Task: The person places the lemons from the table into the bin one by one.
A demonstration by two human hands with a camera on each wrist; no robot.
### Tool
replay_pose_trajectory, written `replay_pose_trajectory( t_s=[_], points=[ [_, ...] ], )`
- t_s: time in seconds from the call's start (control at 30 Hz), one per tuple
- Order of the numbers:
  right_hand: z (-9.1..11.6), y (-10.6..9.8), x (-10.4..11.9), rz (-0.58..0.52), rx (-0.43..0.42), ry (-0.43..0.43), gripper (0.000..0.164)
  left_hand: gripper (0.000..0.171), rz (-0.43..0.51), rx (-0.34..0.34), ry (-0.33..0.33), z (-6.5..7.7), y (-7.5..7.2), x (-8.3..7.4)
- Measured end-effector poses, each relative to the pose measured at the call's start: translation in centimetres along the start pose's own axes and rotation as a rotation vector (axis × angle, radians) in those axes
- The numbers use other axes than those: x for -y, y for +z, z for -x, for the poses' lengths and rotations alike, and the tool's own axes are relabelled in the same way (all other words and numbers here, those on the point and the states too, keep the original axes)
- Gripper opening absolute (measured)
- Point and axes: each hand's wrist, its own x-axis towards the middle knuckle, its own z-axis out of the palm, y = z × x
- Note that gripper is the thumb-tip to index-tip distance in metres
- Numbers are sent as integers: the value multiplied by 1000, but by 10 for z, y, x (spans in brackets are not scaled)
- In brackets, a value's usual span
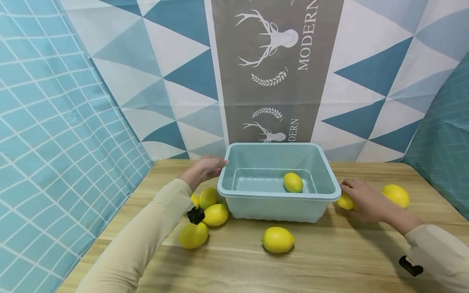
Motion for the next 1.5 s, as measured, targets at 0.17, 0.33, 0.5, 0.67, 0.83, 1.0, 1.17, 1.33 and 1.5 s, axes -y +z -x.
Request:
replay_pose_trajectory(
  t_s=[0.17, 0.33, 0.5, 0.67, 0.83, 1.0, 1.17, 1.33, 1.5],
  points=[
    [-2, -3, 0, 15, 8, 3, 61, 49, -11, -8, -7, 0, -1, -1],
    [-1, -4, -1, 17, 27, 14, 59, 49, -5, -9, -20, 1, -1, -1],
    [0, -5, -3, 26, -3, 3, 58, 48, -4, -10, -16, 0, -1, 0],
    [1, -8, -4, 31, -19, -16, 58, 47, -3, -4, -10, -1, -2, -1],
    [1, -10, -5, 20, 3, -6, 58, 47, 6, 6, -7, -1, -2, 0],
    [1, -13, -3, 20, -3, -3, 59, 47, 10, 12, -6, 0, -1, 0],
    [1, -15, -2, 26, -13, 1, 60, 46, 15, 7, -4, 0, -1, 1],
    [0, -17, -3, 10, -10, -8, 60, 46, 17, 4, -4, 0, -1, 1],
    [-2, -20, -3, 21, -19, -11, 60, 48, 12, 2, -3, 0, -2, 1]
  ],
)
